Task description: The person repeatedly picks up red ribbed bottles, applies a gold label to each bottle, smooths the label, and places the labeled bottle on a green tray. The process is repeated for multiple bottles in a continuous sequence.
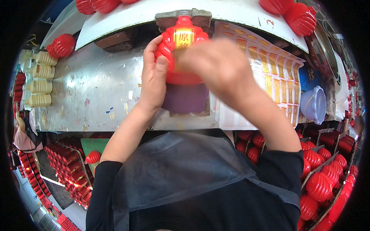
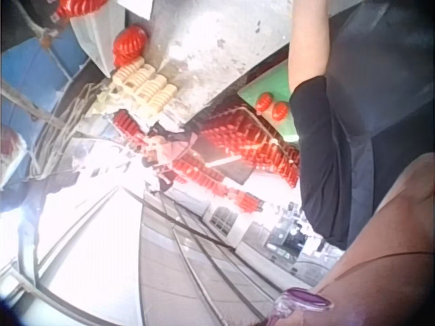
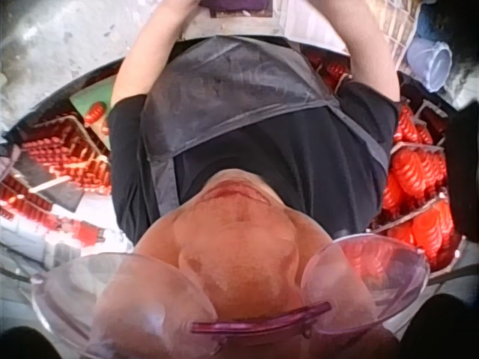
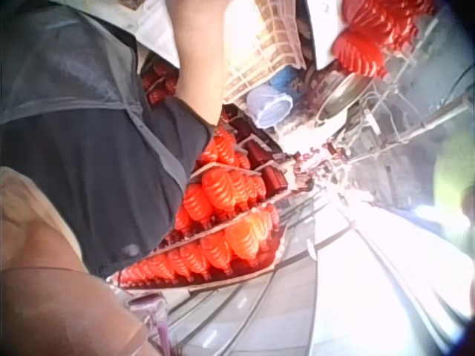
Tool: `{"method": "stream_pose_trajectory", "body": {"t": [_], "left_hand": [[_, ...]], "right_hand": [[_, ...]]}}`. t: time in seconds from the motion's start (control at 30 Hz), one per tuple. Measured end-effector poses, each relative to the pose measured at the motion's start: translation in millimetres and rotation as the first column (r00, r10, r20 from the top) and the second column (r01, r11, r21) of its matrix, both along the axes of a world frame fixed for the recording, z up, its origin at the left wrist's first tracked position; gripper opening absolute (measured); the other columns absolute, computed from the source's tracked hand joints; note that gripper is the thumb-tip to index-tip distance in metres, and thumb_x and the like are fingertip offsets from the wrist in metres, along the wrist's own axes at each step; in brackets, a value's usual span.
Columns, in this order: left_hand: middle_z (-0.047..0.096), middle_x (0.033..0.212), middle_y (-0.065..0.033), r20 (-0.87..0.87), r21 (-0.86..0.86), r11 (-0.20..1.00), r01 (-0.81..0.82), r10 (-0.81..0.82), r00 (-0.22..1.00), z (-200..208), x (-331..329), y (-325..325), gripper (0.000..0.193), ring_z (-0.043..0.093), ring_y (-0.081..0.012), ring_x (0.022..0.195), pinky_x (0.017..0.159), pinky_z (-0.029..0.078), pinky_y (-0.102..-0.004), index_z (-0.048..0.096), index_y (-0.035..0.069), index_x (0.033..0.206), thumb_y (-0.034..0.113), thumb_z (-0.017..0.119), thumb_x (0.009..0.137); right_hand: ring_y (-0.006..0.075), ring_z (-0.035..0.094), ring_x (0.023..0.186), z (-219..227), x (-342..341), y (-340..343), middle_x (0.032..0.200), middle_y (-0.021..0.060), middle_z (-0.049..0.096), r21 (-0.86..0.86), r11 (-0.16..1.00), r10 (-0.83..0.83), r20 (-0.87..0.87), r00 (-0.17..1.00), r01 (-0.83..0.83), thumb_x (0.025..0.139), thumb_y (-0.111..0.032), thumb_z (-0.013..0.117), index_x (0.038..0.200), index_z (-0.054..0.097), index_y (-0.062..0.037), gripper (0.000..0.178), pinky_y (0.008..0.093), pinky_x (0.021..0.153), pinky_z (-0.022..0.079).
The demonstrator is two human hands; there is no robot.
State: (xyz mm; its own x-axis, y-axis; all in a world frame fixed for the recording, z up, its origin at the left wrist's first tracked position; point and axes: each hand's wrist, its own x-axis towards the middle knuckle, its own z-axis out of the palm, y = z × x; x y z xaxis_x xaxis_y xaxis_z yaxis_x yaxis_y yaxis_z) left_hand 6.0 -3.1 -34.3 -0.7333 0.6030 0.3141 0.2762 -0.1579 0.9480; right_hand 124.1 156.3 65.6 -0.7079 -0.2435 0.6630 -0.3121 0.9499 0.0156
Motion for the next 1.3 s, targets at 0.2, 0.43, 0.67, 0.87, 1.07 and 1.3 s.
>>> {"method": "stream_pose_trajectory", "body": {"t": [0.2,0.43,0.67,0.87,1.07,1.3], "left_hand": [[0.048,0.155,-0.0142,0.13,0.106,0.99,0.098,-0.111,0.985,7.0,3.3,-3.3,0.072,0.046,-0.0209,0.143,0.122,0.037,-0.0363,0.036,0.003,0.159,0.059,0.031,0.115],[0.051,0.154,-0.0123,0.328,0.235,0.967,0.102,-0.178,0.928,9.7,5.5,-1.0,0.069,0.05,-0.0209,0.141,0.122,0.038,-0.0378,0.038,0.004,0.158,0.056,0.027,0.116],[0.053,0.153,-0.0117,0.225,0.183,0.974,0.131,-0.172,0.959,7.1,0.8,-3.7,0.067,0.05,-0.02,0.141,0.122,0.038,-0.0372,0.04,0.003,0.158,0.054,0.025,0.117],[0.05,0.152,-0.0138,0.269,0.231,0.96,0.157,-0.218,0.938,6.8,0.2,-5.0,0.067,0.05,-0.0216,0.141,0.121,0.039,-0.0375,0.039,0.001,0.157,0.053,0.026,0.117],[0.05,0.156,-0.0129,0.273,0.211,0.966,0.15,-0.206,0.94,4.5,-2.9,-3.7,0.065,0.048,-0.0214,0.144,0.125,0.036,-0.0391,0.038,0.003,0.159,0.051,0.025,0.117],[0.048,0.157,-0.0143,0.351,0.263,0.948,0.179,-0.267,0.898,9.0,0.8,-5.8,0.07,0.047,-0.0233,0.146,0.126,0.035,-0.0404,0.034,0.003,0.16,0.056,0.025,0.116]], "right_hand": [[0.0221,0.075,0.092,-17.2,32.8,-30.3,0.104,0.0077,0.076,-0.05,0.992,0.117,0.044,0.992,-0.115,0.073,-0.007,0.075,0.099,0.078,-0.0032,0.026,0.0349,0.076,0.06],[0.0266,0.075,0.092,-20.7,22.1,-30.8,0.099,0.0099,0.076,-0.087,0.992,-0.089,-0.028,0.996,0.087,0.072,0.002,0.077,0.099,0.078,-0.0046,0.028,0.0376,0.078,0.058],[0.0254,0.075,0.096,-41.4,38.2,-49.1,0.104,0.0087,0.075,-0.041,0.997,-0.067,-0.006,0.998,0.067,0.075,-0.009,0.073,0.102,0.079,-0.004,0.028,0.0369,0.08,0.059],[0.0247,0.074,0.093,-45.4,42.5,-57.9,0.104,0.0093,0.073,-0.013,0.999,-0.049,0.032,0.998,0.049,0.075,-0.007,0.073,0.101,0.077,-0.0038,0.027,0.0363,0.077,0.058],[0.0227,0.074,0.084,-25.1,27.8,-49.8,0.091,0.0064,0.075,-0.175,0.983,-0.081,-0.194,0.978,0.046,0.072,-0.004,0.075,0.098,0.078,-0.0048,0.026,0.0365,0.07,0.055],[0.0235,0.072,0.096,-25.4,22.7,-66.9,0.104,0.0066,0.072,-0.03,0.99,-0.138,-0.007,0.99,0.138,0.08,-0.009,0.071,0.104,0.077,-0.0043,0.026,0.0369,0.081,0.054]]}}
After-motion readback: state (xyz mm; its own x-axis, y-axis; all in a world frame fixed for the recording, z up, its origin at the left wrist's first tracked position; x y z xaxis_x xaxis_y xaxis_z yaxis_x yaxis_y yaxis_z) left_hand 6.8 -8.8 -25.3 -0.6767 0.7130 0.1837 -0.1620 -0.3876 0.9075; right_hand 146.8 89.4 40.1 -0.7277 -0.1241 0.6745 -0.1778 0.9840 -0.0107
